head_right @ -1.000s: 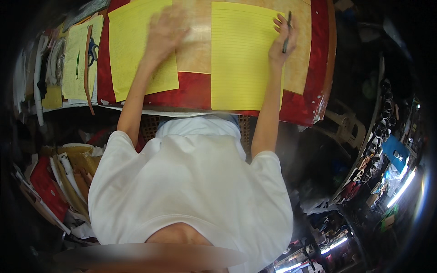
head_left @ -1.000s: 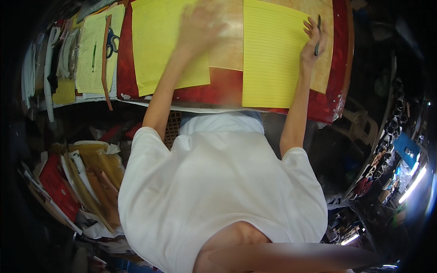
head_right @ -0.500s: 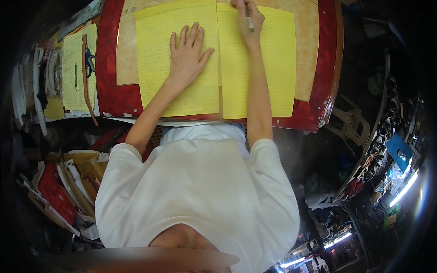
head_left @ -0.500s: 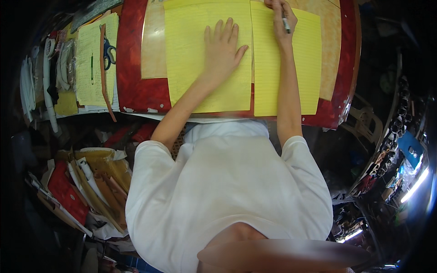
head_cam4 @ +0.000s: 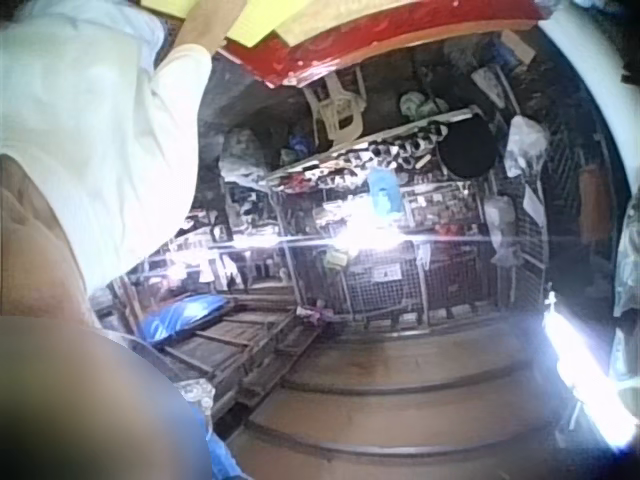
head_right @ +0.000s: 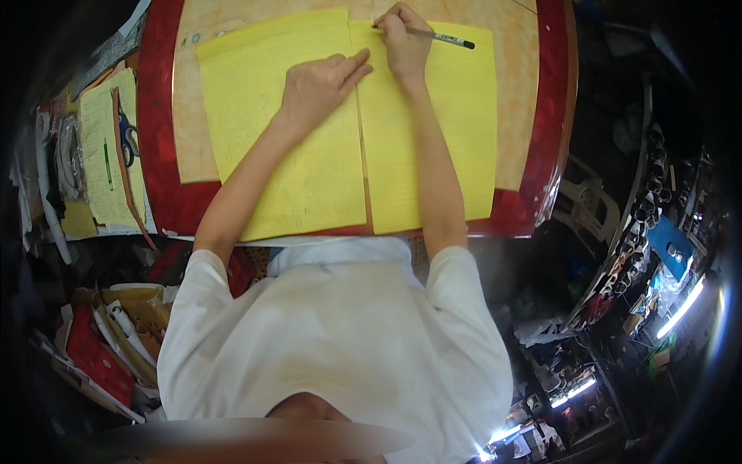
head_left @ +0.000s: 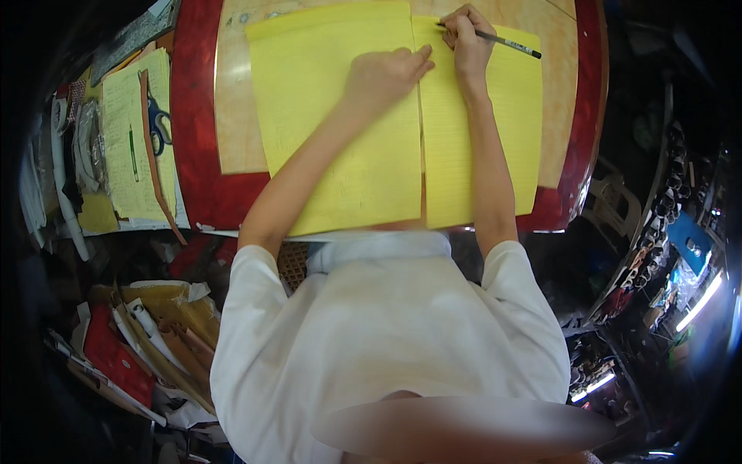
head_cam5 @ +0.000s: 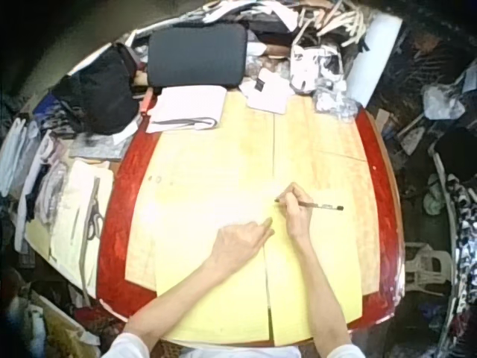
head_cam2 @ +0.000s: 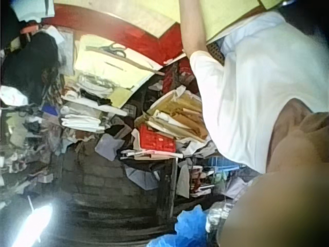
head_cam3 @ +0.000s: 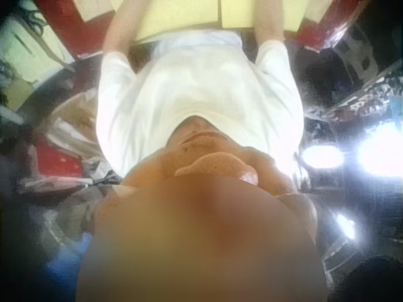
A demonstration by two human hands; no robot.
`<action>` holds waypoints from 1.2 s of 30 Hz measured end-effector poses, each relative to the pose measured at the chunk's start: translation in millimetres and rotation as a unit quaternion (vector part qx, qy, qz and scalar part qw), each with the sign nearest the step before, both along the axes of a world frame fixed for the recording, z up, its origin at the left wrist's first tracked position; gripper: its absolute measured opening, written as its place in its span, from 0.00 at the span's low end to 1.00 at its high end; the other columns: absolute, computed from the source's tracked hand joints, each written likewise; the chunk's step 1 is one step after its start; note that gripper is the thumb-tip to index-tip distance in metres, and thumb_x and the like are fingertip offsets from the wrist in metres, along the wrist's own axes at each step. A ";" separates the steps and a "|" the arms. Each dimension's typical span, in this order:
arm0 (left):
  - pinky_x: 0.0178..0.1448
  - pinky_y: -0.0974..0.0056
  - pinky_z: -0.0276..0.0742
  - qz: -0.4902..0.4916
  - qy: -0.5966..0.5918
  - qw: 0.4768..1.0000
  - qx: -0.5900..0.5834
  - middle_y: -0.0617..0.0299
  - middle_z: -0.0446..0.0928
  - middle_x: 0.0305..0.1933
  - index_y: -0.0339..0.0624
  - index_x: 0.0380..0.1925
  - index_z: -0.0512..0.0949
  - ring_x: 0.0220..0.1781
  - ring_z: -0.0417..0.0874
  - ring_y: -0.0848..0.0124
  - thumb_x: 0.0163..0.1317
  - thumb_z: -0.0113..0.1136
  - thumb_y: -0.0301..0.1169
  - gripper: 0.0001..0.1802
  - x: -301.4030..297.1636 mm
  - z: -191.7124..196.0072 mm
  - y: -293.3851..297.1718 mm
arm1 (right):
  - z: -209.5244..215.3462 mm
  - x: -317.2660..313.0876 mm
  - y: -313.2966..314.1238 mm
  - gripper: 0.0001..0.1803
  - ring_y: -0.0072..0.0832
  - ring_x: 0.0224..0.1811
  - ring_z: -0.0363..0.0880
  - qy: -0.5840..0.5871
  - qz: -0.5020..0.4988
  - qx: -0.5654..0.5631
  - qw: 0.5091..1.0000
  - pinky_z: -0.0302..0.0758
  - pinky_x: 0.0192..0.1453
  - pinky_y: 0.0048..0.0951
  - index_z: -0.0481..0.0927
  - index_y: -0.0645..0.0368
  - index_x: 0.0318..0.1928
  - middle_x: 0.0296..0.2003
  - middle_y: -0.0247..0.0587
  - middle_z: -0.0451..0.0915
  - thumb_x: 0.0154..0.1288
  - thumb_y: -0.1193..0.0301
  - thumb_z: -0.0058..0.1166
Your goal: The person marks a white sheet with a pencil, then uses scissors to cut it into smaller pieces. They place the cut pieces into a plastic bag and roll the remaining sheet. Finally, they write on yellow sheets of paper with a pen.
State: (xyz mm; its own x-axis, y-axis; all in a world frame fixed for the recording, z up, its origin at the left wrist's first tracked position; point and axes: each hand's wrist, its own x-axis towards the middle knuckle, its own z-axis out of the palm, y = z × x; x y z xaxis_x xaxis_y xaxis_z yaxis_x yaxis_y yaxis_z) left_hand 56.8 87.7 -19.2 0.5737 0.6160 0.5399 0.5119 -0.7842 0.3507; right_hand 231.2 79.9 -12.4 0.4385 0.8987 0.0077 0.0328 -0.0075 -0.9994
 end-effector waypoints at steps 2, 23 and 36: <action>0.16 0.69 0.67 -0.006 0.000 1.000 0.001 0.69 0.73 0.15 0.54 0.42 0.85 0.11 0.70 0.74 0.62 0.63 0.44 0.13 -0.8 -0.2 -0.4 | -3.6 -5.0 3.0 0.07 0.13 0.20 0.56 -0.053 -0.045 0.026 0.997 0.54 0.24 0.21 0.72 0.65 0.20 0.18 0.29 0.70 0.53 0.79 0.43; 0.17 0.69 0.68 -0.020 -0.010 1.000 -0.012 0.69 0.72 0.15 0.52 0.41 0.85 0.13 0.71 0.76 0.62 0.63 0.42 0.12 -1.5 2.7 -0.2 | 15.3 -18.7 3.9 0.08 0.14 0.21 0.56 -0.171 0.004 -0.007 0.985 0.54 0.26 0.22 0.71 0.64 0.22 0.17 0.27 0.64 0.56 0.74 0.45; 0.17 0.70 0.68 -0.017 0.004 1.000 -0.021 0.69 0.73 0.16 0.52 0.41 0.85 0.12 0.71 0.74 0.62 0.62 0.43 0.13 -2.6 3.4 -0.2 | 15.2 -15.3 -0.8 0.10 0.20 0.22 0.62 -0.218 -0.002 0.002 0.976 0.62 0.27 0.27 0.68 0.65 0.22 0.16 0.35 0.67 0.58 0.75 0.42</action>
